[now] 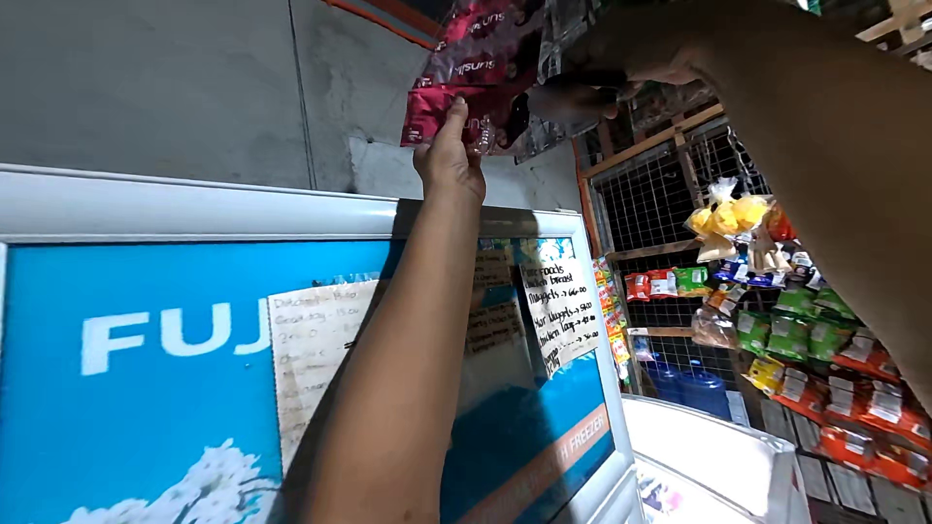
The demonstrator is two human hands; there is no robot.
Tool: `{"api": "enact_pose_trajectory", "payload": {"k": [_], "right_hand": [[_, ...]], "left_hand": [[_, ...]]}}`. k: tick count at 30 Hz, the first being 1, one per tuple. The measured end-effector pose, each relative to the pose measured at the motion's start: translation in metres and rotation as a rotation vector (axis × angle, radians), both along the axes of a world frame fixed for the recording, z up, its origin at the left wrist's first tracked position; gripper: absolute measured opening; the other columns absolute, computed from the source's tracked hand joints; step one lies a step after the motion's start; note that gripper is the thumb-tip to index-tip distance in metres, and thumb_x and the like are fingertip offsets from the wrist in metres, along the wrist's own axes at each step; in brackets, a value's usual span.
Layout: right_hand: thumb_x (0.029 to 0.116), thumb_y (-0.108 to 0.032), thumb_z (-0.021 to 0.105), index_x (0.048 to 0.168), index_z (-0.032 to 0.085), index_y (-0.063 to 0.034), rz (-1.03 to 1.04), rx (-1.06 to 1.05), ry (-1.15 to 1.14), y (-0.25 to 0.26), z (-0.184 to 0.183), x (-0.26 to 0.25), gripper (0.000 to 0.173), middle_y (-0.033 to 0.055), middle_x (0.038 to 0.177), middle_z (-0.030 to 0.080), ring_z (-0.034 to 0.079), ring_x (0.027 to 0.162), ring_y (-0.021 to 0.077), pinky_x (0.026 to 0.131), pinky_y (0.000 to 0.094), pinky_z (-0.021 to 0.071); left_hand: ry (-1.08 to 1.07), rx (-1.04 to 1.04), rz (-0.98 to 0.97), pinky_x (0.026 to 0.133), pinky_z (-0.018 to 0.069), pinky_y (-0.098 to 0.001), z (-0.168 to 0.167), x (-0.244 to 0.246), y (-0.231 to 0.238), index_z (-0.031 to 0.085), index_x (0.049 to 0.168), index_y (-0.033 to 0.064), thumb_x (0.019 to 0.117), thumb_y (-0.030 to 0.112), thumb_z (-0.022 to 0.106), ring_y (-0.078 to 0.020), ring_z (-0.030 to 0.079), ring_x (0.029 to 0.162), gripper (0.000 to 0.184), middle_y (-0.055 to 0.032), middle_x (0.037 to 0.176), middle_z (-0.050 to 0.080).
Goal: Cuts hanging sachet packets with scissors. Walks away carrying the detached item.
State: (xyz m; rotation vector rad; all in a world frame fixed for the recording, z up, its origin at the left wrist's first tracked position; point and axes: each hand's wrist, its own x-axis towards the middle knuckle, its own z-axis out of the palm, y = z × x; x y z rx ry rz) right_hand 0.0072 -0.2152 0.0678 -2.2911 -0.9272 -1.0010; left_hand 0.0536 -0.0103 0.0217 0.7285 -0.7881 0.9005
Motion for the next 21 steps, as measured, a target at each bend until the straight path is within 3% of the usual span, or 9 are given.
{"api": "enact_pose_trajectory", "payload": {"k": [6,10,16,21], "right_hand": [[0.0988,-0.043,0.063,0.095,0.062,-0.0112,0.051,-0.028,-0.036,0.0025,0.0014,0.0030,0.032,-0.0032,0.072,0.056,0.052,0.057,0.0035,0.053,0.0162,0.0440],[0.0975,-0.044,0.064,0.091,0.062,-0.0101,-0.004,-0.068,-0.078,0.0028,0.0041,0.0058,0.035,-0.0024,0.070,0.058,0.049,0.054,0.0036,0.050,0.0176,0.0403],[0.1009,-0.041,0.060,0.098,0.063,-0.0115,0.032,-0.043,-0.034,0.0065,0.0005,0.0042,0.030,-0.0022,0.073,0.059,0.052,0.056,0.0035,0.051,0.0161,0.0416],[0.0997,-0.041,0.061,0.099,0.063,-0.0122,0.049,-0.036,-0.053,0.0062,0.0000,0.0005,0.029,-0.0033,0.075,0.059,0.051,0.058,0.0020,0.053,0.0152,0.0402]], "left_hand": [[-0.009,0.010,0.000,0.086,0.0570,-0.0331,0.0006,0.0004,0.0060,0.048,0.134,0.0021,0.0991,0.009,0.065,-0.0197,0.066,0.100,0.040,-0.0144,0.116,0.062],[-0.001,-0.002,-0.015,0.085,0.0578,-0.0336,0.0003,0.0026,0.0071,0.049,0.134,0.0019,0.0980,0.010,0.067,-0.0203,0.066,0.099,0.041,-0.0146,0.115,0.063],[-0.008,0.028,0.000,0.082,0.0578,-0.0329,-0.0020,-0.0024,0.0018,0.048,0.134,0.0027,0.0993,0.009,0.065,-0.0194,0.066,0.097,0.039,-0.0141,0.114,0.062],[-0.010,0.031,0.002,0.086,0.0577,-0.0330,-0.0038,-0.0062,0.0000,0.047,0.135,0.0018,0.0987,0.009,0.066,-0.0195,0.066,0.101,0.041,-0.0144,0.117,0.062]]}}
